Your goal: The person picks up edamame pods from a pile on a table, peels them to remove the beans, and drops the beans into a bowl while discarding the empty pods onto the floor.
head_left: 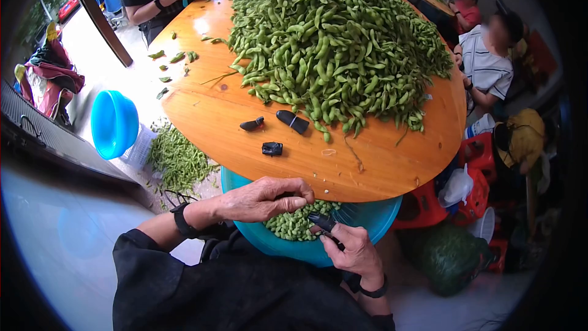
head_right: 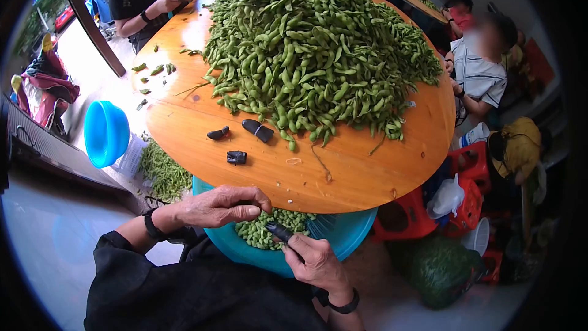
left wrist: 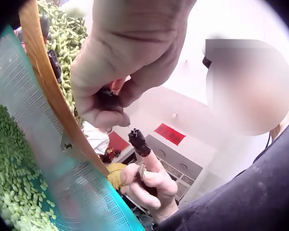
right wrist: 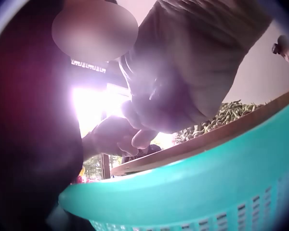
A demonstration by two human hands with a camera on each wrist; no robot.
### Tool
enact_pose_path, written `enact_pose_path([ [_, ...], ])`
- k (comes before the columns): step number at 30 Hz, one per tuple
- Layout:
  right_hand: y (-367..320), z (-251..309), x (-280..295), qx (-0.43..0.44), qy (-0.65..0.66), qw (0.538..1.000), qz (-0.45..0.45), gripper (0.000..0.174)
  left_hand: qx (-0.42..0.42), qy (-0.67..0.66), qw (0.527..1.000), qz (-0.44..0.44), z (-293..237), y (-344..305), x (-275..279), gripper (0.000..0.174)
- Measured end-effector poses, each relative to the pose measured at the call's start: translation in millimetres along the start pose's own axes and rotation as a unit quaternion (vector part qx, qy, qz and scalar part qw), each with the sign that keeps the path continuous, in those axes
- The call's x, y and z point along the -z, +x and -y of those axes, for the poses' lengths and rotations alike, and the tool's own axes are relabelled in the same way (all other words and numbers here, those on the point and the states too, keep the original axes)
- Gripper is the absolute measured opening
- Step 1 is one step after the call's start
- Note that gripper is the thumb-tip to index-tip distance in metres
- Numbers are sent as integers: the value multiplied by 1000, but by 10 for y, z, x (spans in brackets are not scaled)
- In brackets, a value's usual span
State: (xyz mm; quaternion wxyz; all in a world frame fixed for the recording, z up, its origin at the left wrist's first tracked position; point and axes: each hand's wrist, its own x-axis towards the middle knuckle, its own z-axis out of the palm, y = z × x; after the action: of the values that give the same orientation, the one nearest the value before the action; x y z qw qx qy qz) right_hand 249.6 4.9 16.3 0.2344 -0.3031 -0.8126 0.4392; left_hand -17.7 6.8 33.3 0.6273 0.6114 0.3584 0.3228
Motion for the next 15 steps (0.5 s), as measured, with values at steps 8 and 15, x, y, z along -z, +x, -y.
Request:
enact_pose_path([
  [8, 66, 66, -14, 78, -114, 990, 16, 37, -63, 142, 986, 67, 121, 40, -64, 40],
  [15, 43, 72, -36, 42, -68, 996, 43, 28, -191, 203, 960, -28, 169, 42, -247, 30],
])
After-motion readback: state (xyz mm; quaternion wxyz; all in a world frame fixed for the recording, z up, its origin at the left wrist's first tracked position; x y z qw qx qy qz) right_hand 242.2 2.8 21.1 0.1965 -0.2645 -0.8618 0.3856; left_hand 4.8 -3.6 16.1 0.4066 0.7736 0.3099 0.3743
